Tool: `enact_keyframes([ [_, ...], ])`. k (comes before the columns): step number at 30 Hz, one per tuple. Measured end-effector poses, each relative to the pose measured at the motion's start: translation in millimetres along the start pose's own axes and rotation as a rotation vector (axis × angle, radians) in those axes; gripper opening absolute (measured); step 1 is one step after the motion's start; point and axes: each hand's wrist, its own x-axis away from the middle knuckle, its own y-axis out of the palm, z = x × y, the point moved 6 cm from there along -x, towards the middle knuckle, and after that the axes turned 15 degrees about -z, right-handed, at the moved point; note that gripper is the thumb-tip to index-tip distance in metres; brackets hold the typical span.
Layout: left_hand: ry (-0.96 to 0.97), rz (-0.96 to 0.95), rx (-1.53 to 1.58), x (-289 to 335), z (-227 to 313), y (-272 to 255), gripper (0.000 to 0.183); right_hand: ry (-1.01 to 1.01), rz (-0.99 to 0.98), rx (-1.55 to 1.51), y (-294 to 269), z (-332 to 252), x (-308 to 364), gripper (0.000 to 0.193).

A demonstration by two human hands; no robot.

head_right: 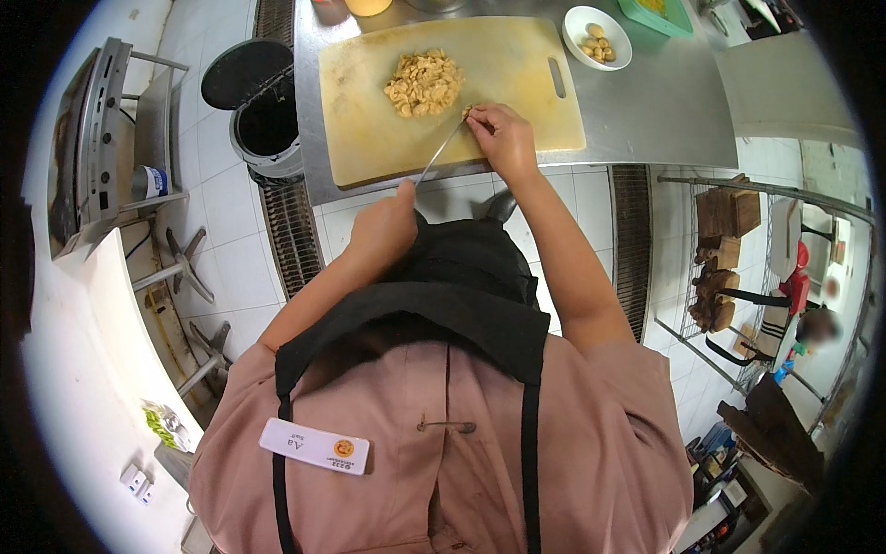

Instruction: The person repeatedly chops small pieces of food on a cutting board using a knife. After chopping, they wash a small bowl at the sink and then transfer the chopped food into the bowl.

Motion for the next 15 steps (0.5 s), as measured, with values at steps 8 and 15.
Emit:
enact_keyframes([
  [8,-0.044,-0.051,0.008,-4.2,5.3,-13.2,0.016,0.087,0.043,-0.031,0.2,4.7,4.1,0.014],
  [15,-0.021,-0.080,0.022,7.5,4.3,-1.2,0.017,0.065,0.038,-0.052,0.5,10.4,6.1,0.013],
])
